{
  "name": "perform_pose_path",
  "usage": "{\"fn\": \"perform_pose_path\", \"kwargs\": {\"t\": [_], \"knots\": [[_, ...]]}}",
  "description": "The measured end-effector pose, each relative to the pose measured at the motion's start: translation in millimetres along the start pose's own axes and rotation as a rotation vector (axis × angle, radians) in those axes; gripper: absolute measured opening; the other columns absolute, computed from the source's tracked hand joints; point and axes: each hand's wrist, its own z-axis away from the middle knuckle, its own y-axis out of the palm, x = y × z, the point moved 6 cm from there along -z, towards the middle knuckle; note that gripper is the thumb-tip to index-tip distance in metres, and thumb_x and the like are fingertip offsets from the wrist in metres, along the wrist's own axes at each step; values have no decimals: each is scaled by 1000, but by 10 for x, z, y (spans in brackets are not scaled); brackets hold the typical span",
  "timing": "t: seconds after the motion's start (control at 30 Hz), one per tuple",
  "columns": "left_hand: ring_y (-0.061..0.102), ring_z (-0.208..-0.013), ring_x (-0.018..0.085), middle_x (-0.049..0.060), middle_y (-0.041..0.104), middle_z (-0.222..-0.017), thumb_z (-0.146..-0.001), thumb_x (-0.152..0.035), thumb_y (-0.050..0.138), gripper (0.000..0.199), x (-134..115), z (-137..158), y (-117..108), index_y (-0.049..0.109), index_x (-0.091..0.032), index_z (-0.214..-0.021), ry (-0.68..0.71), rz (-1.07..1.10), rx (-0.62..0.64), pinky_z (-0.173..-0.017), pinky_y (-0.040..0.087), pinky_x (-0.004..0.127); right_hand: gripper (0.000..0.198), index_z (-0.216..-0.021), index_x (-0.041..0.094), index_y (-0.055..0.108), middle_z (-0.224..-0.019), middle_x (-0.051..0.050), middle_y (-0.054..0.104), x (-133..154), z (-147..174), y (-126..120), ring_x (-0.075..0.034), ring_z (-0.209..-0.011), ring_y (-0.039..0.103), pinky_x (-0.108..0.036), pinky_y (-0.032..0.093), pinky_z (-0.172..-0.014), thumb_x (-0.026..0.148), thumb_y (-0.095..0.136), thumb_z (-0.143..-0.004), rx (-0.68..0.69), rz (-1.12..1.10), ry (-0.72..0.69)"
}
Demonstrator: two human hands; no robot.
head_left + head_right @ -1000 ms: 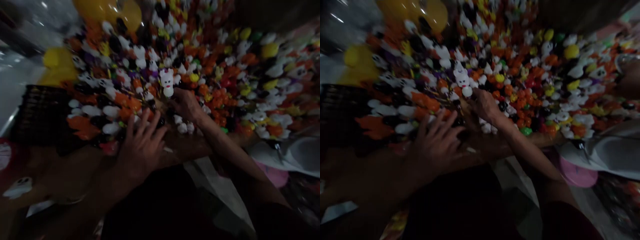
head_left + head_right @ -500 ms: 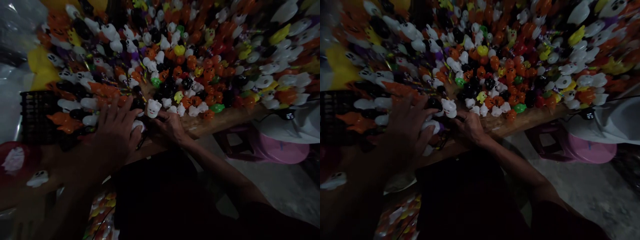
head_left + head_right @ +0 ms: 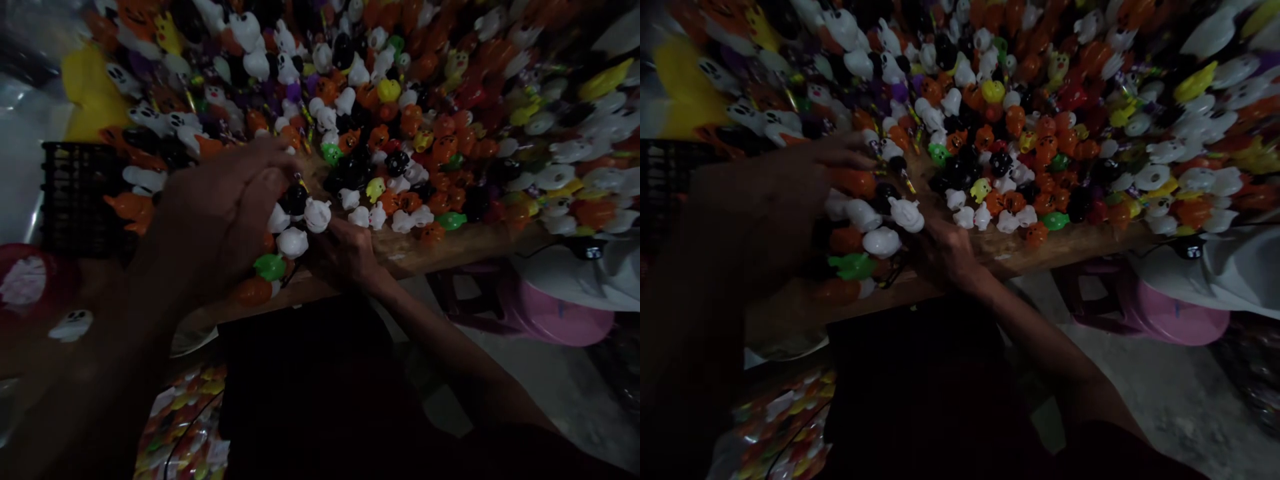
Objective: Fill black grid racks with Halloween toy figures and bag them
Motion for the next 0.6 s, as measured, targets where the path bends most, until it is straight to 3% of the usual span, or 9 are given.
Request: {"fn": "perform_pose_path", "kwargs": {"t": [0.07,0.13,0.23,0.3,0.4,0.5,0.57,0.6], "knots": [[69,-118,25,-5,71,-126,-101,-48,26,50,-31,-111,55,63,-34,-133,15,85,95,-102,58,37,31,-78,17,61,-69,-1,61,21,-19,-17,-11,-59,47,-26,35,-57,30,51,-103,8,12,-21],[68,-119,27,-5,68,-130,-99,-53,32,51,-73,-198,189,61,-33,-136,98,95,226,-103,57,41,28,-78,18,60,-70,-1,61,2,-35,-17,-11,-60,48,-26,36,-59,30,52,-102,69,26,11],[61,-131,31,-3,64,-138,-97,-52,42,50,-104,-272,424,61,-30,-138,206,0,414,-121,37,56,26,-79,21,60,-73,-3,64,-55,-52,-9,-13,-67,53,-27,41,-65,33,53,-101,188,32,104],[63,-127,31,0,71,-122,-97,-47,45,49,-103,-315,522,63,-22,-135,217,-62,489,-122,28,61,27,-79,23,60,-75,-4,65,-73,-71,-19,-15,-71,55,-27,43,-69,39,54,-100,231,37,162],[64,-125,32,0,70,-101,-94,-45,49,49,-116,-386,557,68,-13,-126,262,-158,509,-118,32,59,31,-75,24,57,-77,-5,66,-45,-106,-4,-16,-74,55,-29,45,-73,47,60,-97,332,93,206],[56,-135,35,-2,69,-107,-93,-48,50,48,-102,-426,590,70,-13,-118,328,-222,524,-119,30,59,37,-72,23,55,-83,-6,68,15,-124,32,-15,-75,54,-29,45,-77,51,67,-92,438,180,165],[47,-144,37,-4,70,-114,-92,-49,49,46,-20,-449,635,71,-14,-110,226,-149,538,-121,24,62,35,-76,22,58,-89,-6,69,17,-120,27,-15,-77,55,-28,45,-79,50,65,-95,436,208,157],[44,-146,38,-4,71,-117,-92,-50,50,43,50,-466,653,72,-15,-104,100,-60,524,-121,23,64,32,-80,21,60,-90,-6,69,2,-112,19,-15,-78,55,-28,45,-79,49,62,-97,420,211,168]]}}
